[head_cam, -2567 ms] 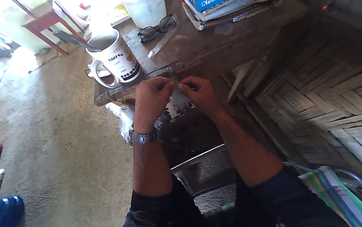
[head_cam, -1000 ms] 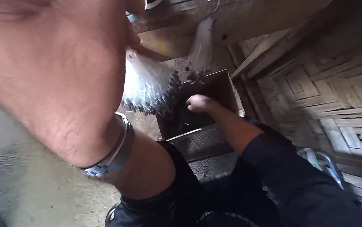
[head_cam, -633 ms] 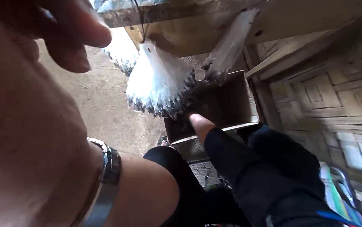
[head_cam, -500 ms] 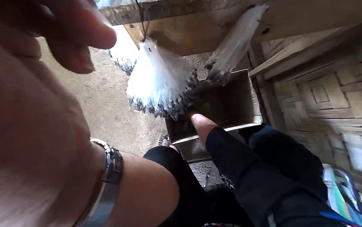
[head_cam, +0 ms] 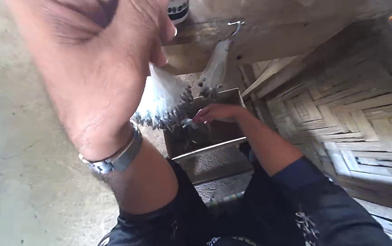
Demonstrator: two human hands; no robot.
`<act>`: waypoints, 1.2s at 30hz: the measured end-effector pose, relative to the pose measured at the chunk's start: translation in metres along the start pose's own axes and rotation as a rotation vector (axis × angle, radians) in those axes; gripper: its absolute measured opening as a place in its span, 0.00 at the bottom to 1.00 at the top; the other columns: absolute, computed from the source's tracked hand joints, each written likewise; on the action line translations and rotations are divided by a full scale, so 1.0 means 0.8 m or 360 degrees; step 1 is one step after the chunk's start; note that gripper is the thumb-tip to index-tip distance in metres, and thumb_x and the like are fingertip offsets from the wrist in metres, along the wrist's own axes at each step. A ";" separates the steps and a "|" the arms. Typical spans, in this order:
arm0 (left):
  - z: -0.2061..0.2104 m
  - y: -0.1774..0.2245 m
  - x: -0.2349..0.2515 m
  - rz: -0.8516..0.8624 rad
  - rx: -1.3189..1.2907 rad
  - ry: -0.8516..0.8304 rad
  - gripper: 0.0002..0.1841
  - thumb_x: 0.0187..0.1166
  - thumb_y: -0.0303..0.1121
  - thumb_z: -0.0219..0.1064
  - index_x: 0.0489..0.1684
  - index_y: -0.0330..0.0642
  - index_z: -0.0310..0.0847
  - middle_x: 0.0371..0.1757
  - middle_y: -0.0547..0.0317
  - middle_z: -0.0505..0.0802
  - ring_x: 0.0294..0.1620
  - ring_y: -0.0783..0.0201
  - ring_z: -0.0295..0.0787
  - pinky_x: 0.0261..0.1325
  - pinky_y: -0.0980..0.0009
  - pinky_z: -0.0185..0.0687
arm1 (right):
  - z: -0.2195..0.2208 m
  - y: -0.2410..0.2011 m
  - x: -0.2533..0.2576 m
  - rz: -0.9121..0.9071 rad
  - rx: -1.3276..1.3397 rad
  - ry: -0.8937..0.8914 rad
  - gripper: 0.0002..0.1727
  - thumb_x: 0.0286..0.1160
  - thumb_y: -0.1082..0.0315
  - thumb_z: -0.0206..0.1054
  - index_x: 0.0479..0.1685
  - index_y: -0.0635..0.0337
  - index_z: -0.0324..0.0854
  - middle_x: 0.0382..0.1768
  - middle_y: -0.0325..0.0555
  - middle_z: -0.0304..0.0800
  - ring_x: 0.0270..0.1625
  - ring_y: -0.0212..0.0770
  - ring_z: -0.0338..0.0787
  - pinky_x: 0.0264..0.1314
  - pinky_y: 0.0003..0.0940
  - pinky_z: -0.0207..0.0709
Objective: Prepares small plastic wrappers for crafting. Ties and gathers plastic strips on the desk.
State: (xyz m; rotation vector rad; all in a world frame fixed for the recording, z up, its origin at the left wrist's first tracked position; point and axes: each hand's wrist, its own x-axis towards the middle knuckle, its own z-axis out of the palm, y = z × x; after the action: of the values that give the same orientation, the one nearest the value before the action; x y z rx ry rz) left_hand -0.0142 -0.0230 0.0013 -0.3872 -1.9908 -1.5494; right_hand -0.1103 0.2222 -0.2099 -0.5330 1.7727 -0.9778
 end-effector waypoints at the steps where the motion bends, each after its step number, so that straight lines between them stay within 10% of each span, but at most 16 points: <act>1: 0.005 0.000 0.002 0.0004 -0.0012 -0.0122 0.09 0.87 0.34 0.64 0.40 0.41 0.88 0.31 0.66 0.93 0.26 0.70 0.88 0.29 0.73 0.87 | -0.006 -0.010 -0.026 -0.0104 0.0070 0.0010 0.16 0.89 0.66 0.59 0.65 0.60 0.87 0.63 0.46 0.90 0.62 0.38 0.88 0.67 0.38 0.81; 12: 0.093 -0.054 0.004 -0.0099 0.0521 -0.1343 0.24 0.70 0.46 0.81 0.65 0.54 0.86 0.57 0.62 0.89 0.48 0.66 0.89 0.46 0.64 0.92 | -0.031 -0.030 -0.120 -0.1131 0.1161 0.0397 0.14 0.78 0.64 0.66 0.56 0.60 0.89 0.53 0.46 0.92 0.53 0.40 0.91 0.62 0.42 0.87; 20: 0.132 -0.060 0.010 -0.0209 0.0524 -0.0887 0.07 0.84 0.35 0.69 0.52 0.50 0.91 0.43 0.67 0.96 0.37 0.72 0.93 0.45 0.66 0.95 | -0.032 -0.035 -0.111 -0.1364 0.1493 0.0278 0.24 0.86 0.60 0.57 0.79 0.53 0.75 0.66 0.51 0.87 0.62 0.47 0.89 0.66 0.50 0.84; 27: 0.124 -0.060 0.009 -0.0237 0.0443 -0.0683 0.07 0.80 0.40 0.73 0.46 0.51 0.94 0.37 0.69 0.96 0.33 0.73 0.92 0.37 0.70 0.92 | -0.026 -0.049 -0.104 -0.1452 0.0949 0.0999 0.21 0.88 0.62 0.55 0.70 0.64 0.80 0.62 0.49 0.87 0.58 0.41 0.88 0.59 0.39 0.85; 36: 0.122 -0.063 0.009 -0.0299 0.0453 -0.0728 0.07 0.80 0.40 0.73 0.45 0.51 0.94 0.37 0.69 0.96 0.33 0.74 0.91 0.38 0.72 0.90 | -0.012 -0.066 -0.092 -0.1443 0.0715 0.1267 0.11 0.83 0.70 0.67 0.55 0.69 0.86 0.43 0.46 0.92 0.45 0.35 0.91 0.54 0.33 0.87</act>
State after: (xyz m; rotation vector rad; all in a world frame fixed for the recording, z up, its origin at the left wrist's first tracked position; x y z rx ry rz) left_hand -0.0738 0.0548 -0.0491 -0.4809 -2.6272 -1.3386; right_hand -0.0937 0.2490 -0.1243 -0.7255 1.8625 -2.4147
